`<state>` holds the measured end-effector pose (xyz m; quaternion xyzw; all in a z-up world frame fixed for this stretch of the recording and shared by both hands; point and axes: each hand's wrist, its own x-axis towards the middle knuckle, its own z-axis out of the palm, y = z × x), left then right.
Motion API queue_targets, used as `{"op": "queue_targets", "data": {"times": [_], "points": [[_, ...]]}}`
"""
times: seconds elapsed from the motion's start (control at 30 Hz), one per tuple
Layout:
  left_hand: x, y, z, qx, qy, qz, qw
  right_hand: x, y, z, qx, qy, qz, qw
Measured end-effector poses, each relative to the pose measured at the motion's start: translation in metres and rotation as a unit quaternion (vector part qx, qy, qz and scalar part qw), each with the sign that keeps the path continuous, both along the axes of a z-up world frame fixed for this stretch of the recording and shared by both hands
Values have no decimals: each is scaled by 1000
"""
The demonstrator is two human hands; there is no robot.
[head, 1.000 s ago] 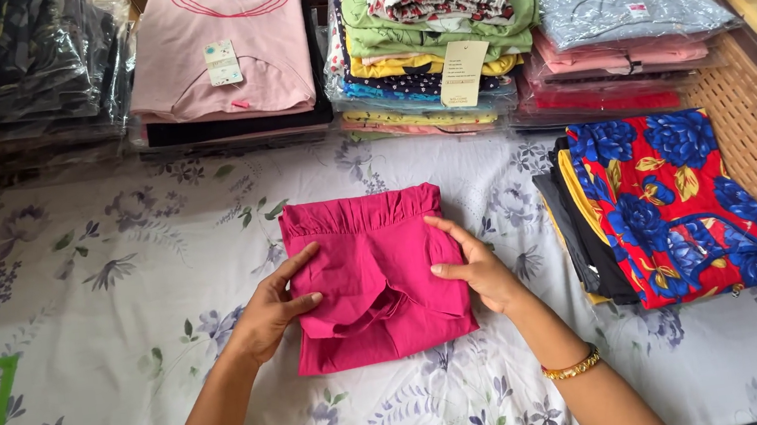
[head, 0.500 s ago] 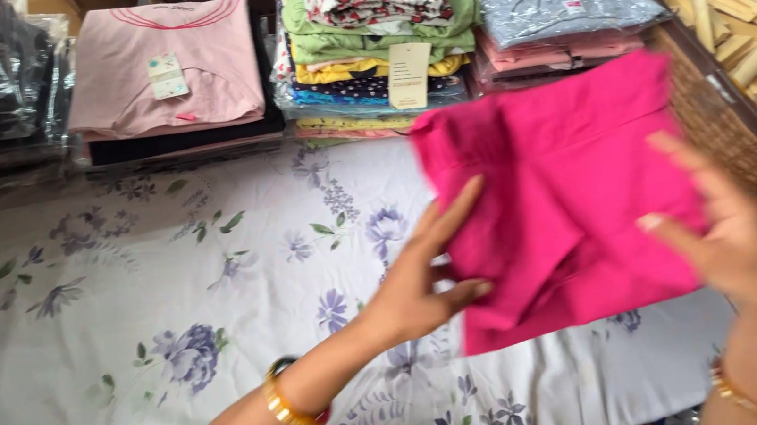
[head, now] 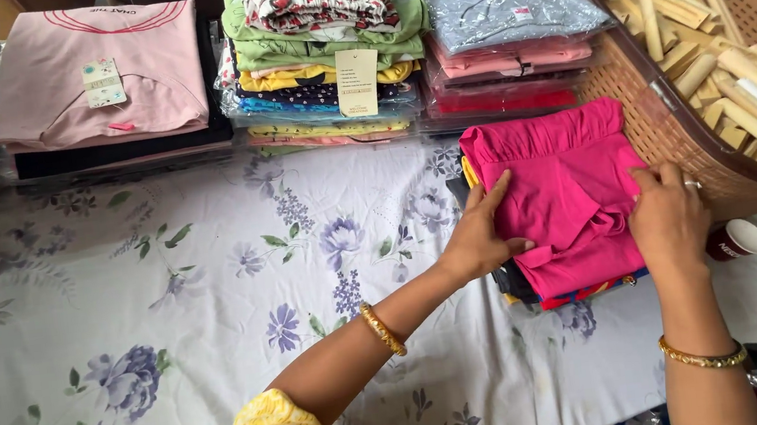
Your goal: The person folds garments one at a time on a bed covered with a floral sheet. They lay out a pair of camouflage pants, fold the legs in and fold it into a rectangle, then spread, fold and stack a pink sleeveless top, and begin folding a pair of white pants. Folded items are placed on a pile at the right of the bed.
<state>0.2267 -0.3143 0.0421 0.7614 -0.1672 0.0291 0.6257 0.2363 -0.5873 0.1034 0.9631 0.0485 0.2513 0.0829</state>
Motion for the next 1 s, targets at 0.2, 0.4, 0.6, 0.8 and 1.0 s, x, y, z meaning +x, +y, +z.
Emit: {"op": "queue_targets", "data": {"times": [0.2, 0.4, 0.6, 0.8, 1.0], "points": [[14, 7, 31, 142, -194, 99, 966, 0, 28, 40, 130, -6, 68, 989], [54, -26, 22, 367, -286, 53, 883, 68, 25, -3, 122, 137, 162, 970], [66, -34, -8, 419, -180, 0, 890, 94, 1, -54, 132, 233, 135, 954], [57, -32, 3, 436, -183, -7, 881, 91, -2, -50, 162, 231, 157, 947], [-8, -21, 8, 409, -271, -54, 870, 21, -6, -14, 228, 234, 122, 937]]}}
